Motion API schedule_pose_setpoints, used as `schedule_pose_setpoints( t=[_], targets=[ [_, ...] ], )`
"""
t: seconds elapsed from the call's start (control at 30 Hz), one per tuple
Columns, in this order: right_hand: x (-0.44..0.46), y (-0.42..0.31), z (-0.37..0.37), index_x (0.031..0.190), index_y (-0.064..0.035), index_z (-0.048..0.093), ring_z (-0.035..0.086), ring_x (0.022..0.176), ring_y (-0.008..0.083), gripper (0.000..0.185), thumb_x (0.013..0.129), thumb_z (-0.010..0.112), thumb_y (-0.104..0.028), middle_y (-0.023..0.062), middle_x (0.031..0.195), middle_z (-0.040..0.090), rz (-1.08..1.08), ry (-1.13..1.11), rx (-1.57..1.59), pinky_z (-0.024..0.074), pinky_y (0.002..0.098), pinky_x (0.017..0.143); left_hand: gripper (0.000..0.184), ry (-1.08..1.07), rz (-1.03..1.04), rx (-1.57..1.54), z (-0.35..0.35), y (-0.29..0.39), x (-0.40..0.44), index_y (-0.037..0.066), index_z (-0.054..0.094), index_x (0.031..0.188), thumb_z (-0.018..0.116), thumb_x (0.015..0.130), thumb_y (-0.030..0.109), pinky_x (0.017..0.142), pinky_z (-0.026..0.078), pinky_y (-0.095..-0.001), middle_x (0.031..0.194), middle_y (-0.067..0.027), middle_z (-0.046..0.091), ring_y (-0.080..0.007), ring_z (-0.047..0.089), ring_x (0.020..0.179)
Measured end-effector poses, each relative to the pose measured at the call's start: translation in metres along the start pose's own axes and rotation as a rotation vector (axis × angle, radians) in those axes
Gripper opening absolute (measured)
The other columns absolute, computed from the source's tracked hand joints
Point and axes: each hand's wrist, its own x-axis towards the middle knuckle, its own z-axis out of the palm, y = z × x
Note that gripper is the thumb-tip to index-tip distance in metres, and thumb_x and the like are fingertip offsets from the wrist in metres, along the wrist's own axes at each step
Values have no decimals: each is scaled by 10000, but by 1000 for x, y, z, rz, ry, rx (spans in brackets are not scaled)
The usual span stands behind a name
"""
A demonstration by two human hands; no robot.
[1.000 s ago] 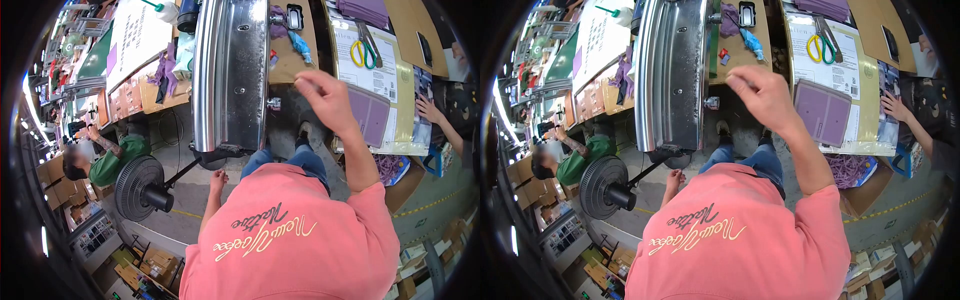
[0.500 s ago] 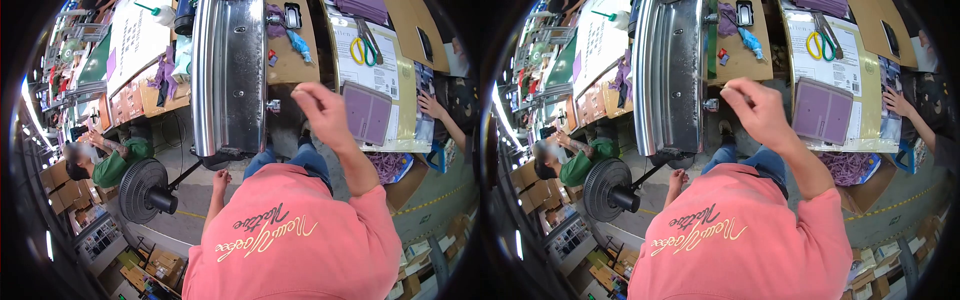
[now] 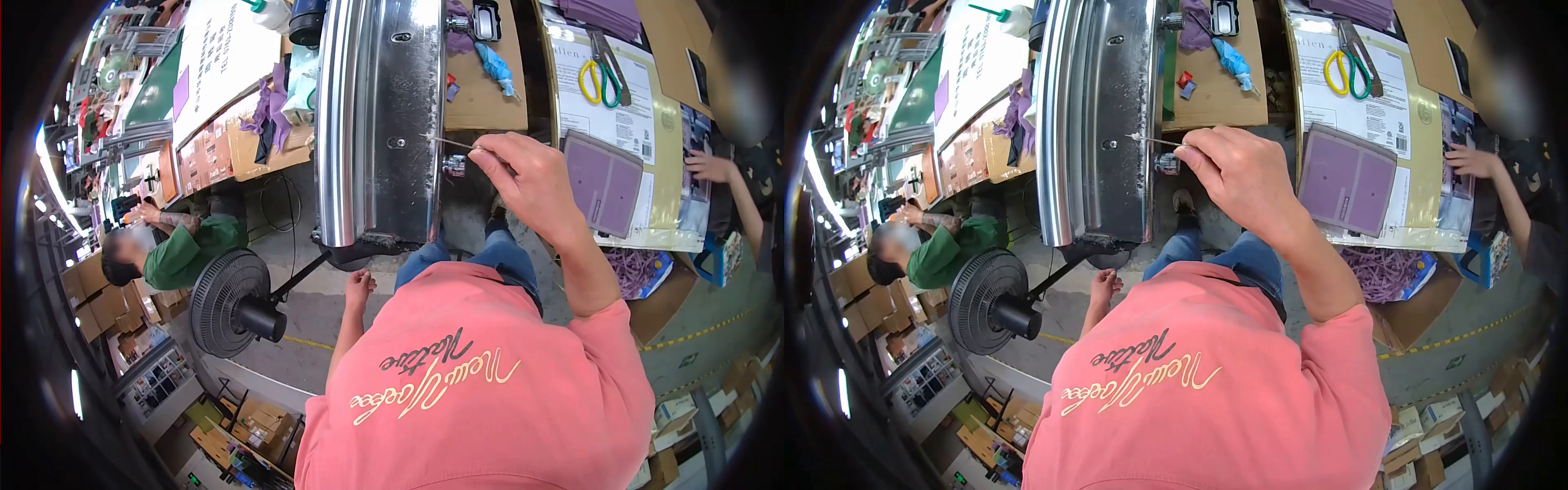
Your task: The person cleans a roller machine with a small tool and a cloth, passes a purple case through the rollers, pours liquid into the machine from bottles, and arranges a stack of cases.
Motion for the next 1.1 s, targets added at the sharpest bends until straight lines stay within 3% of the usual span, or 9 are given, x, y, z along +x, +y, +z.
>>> schedule_pose_setpoints(
  t=[0.1, 0.23, 0.27, 0.4, 0.57, 0.93, 1.1],
  targets=[
    [-4, 1, 1, 862, -64, 631, 511, 553, 146, 108, 837, 619, -168, 9, 723, 603, -25, 1, -73, 397, 253, 512, 163, 1, -8, -2, -1, -6, -2, 60, 555, 984, 552, 881, 187, 544, 422, -213, 710, -44, 584, -113, 566, 609],
    [-2, -8, -10, 911, -66, 641, 447, 554, 104, 110, 859, 607, -156, -3, 706, 568, 245, 17, 459, 355, 223, 508, 164, -4, 4, 14, -3, -8, -2, 62, 556, 985, 553, 880, 188, 548, 423, -213, 711, -43, 584, -113, 568, 613],
    [1, -7, -11, 911, -66, 641, 447, 554, 104, 110, 859, 607, -156, -3, 706, 568, 240, 23, 458, 355, 223, 508, 164, -3, 11, 14, -3, -8, -3, 62, 556, 985, 553, 880, 188, 549, 424, -214, 712, -43, 585, -113, 568, 614],
    [10, 3, -20, 968, -49, 636, 392, 565, 85, 140, 879, 584, -144, -7, 696, 534, 389, 305, 769, 315, 204, 514, 165, 2, 47, 12, 1, 6, 11, 64, 557, 986, 554, 880, 190, 552, 425, -214, 713, -43, 585, -113, 569, 618],
    [20, 18, -19, 980, -49, 624, 401, 521, 114, 158, 894, 552, -161, 12, 638, 531, 371, 70, 523, 327, 241, 499, 168, -51, 68, -16, -1, 5, 19, 55, 556, 989, 551, 881, 183, 542, 423, -211, 715, -47, 586, -114, 567, 607],
    [60, 42, -2, 909, -67, 613, 450, 493, 183, 109, 872, 564, -158, 52, 636, 556, 244, 3, 248, 353, 290, 490, 146, -32, 58, -23, 6, 18, 8, 33, 566, 956, 539, 883, 158, 519, 420, -208, 694, -51, 581, -120, 564, 575],
    [68, 50, 8, 904, -58, 607, 446, 501, 163, 118, 883, 556, -162, 42, 641, 562, 45, 50, -40, 344, 281, 491, 127, -38, 52, -21, 12, 22, 1, 39, 581, 928, 531, 882, 146, 514, 421, -207, 672, -47, 577, -120, 565, 569]
  ],
)
